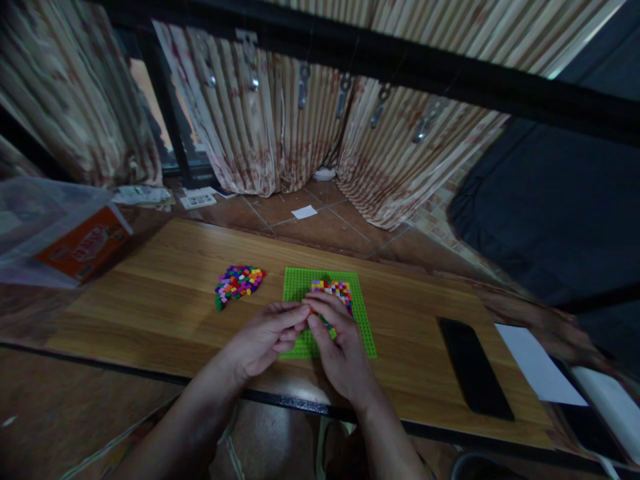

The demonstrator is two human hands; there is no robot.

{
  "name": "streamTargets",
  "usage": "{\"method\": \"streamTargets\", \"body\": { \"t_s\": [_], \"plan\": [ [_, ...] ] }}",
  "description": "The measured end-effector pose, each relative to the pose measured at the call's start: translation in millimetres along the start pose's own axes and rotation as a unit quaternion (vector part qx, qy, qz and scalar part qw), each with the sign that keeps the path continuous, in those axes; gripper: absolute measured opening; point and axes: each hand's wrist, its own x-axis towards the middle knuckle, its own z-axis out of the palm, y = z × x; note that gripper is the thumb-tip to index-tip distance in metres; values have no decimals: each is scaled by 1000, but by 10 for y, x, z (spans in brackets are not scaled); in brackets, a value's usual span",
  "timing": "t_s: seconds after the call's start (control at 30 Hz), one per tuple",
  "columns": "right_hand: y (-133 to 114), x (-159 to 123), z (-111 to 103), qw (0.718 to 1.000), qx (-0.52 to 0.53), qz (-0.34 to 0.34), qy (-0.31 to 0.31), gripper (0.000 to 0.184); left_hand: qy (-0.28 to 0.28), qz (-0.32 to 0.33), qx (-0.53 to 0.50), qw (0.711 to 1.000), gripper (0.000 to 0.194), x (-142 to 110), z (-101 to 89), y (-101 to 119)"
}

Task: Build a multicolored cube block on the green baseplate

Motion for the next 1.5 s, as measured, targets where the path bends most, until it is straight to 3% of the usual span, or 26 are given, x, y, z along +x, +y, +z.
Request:
{"method": "streamTargets", "body": {
  "t_s": [0.17,0.33,0.47,0.6,0.77,1.17,1.5],
  "plan": [
    [-37,15,4,998,57,12,12,22,-16,0,3,1000,35,-14,1,7],
    [31,7,-24,992,105,42,54,11,2,9,1,1000,37,-2,10,10],
    [189,-16,-134,990,-1,46,130,12,58,34,-1,998,34,34,-2,2],
    [274,-19,-203,980,-162,47,103,20,140,68,33,987,28,73,-12,-25],
    [278,-9,-147,967,-242,15,82,23,140,63,55,987,25,91,3,-59],
    [301,8,-90,961,-260,-18,92,21,148,58,56,986,19,75,26,-46],
    [258,10,-51,952,-285,4,109,16,145,59,59,986,19,73,26,-45]
  ]
}}
